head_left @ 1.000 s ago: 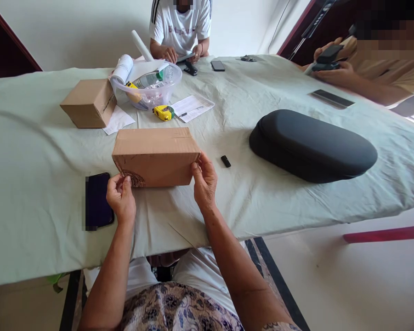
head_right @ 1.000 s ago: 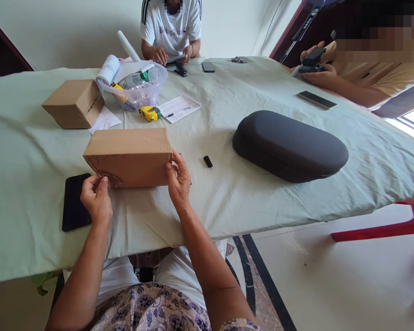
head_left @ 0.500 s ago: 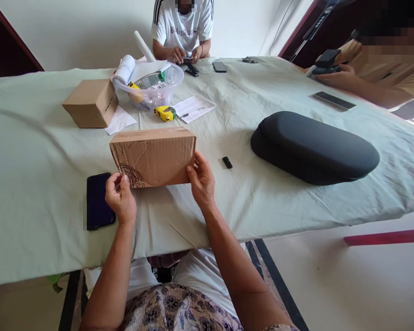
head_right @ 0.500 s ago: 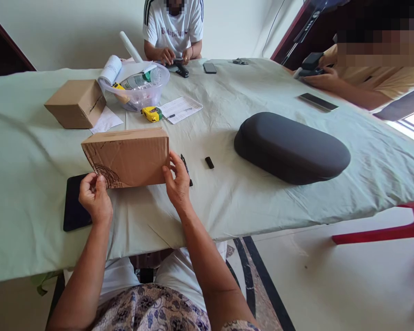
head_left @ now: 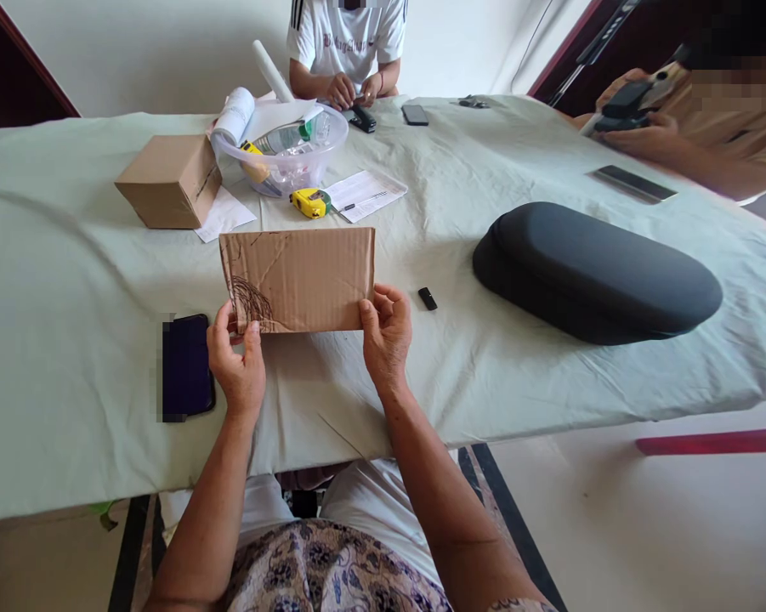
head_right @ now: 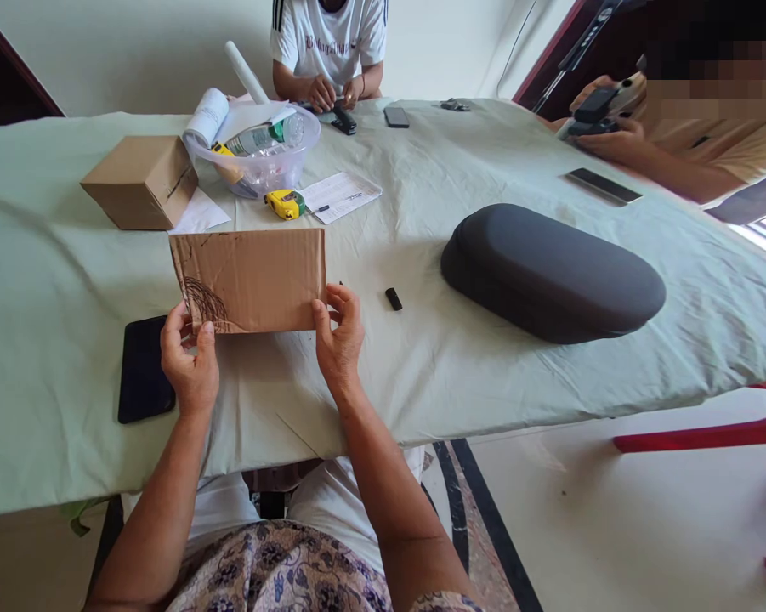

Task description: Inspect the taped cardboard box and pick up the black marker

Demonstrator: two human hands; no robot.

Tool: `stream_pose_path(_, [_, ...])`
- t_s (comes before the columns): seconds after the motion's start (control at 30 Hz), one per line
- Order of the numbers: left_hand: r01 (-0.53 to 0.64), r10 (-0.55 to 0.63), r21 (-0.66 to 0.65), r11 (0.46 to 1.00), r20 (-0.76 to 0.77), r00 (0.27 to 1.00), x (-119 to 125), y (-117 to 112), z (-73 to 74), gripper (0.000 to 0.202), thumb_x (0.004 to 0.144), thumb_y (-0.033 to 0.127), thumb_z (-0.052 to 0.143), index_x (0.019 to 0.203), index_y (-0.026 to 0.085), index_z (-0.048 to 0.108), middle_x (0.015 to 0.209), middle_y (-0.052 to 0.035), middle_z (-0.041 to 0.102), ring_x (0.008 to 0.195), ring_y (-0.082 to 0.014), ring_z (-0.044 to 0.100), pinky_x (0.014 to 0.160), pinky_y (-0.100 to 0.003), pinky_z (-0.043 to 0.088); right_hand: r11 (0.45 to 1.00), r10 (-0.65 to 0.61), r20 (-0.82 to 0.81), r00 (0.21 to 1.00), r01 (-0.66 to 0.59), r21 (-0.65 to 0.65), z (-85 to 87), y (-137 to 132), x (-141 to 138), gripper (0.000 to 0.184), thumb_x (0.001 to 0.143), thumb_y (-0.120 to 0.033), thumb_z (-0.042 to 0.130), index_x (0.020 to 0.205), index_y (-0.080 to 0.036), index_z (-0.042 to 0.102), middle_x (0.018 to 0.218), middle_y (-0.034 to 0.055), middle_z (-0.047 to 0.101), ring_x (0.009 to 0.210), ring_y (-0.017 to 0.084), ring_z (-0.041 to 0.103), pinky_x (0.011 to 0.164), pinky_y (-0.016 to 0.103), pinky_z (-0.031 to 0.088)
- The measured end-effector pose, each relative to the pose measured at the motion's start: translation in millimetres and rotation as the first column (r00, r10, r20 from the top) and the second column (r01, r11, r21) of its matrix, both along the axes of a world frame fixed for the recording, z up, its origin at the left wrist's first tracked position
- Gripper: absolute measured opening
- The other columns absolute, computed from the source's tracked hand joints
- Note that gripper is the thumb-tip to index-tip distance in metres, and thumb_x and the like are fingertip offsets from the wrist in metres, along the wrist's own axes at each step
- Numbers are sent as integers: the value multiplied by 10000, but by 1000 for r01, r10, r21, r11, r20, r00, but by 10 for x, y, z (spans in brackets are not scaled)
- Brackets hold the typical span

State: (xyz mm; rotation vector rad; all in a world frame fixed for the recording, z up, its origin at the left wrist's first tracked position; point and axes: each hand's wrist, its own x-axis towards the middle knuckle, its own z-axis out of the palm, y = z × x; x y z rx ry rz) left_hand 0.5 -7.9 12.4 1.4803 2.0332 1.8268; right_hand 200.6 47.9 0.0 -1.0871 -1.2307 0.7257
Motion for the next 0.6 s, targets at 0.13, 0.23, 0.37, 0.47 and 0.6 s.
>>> stream_pose_path(0.13, [-36,33,-21,999,-121,992,62,-6,14,543,915,483,610,1326,131,564,1183,-171,635,1082,-248,623,910,-365,525,996,-89,120,989,87,15,0,-40,-70,509,902,-527,645,1320,-265,522,1264,117,647,1136,252,649,979,454,549])
stream_pose_path(0.23, [-48,39,-44,998,-181,983,111,-2,-4,717,863,596,647,1367,103,513,1249,-217,596,1188,-309,569,1036,-450,464,995,-91,208,974,81,55,-1,-66,-146,797,813,-588,734,1457,-247,411,1452,164,519,1355,315,519,1143,541,440])
stream_pose_path(0.37, [-67,49,-56,996,-269,962,169,13,-20,996,742,744,686,1429,66,439,1311,-266,554,1278,-381,504,1117,-526,376,996,-59,305,951,36,80,-20,-75,-203,1125,698,-675,795,1566,-227,238,1578,211,368,1496,372,344,1228,634,293])
stream_pose_path(0.47, [-79,57,-64,995,-289,956,187,31,-26,1098,681,804,686,1445,63,415,1330,-278,542,1304,-402,484,1134,-542,352,996,-43,339,940,15,88,-39,-64,-201,1204,668,-685,811,1587,-220,188,1600,224,333,1514,389,310,1229,666,260])
stream_pose_path(0.6, [-102,84,-58,993,-250,965,175,41,-14,1059,690,812,671,1429,90,440,1317,-257,556,1284,-383,506,1122,-524,369,996,-36,302,953,8,93,-43,-39,-173,1169,661,-681,817,1580,-235,247,1583,206,382,1497,382,352,1219,649,299])
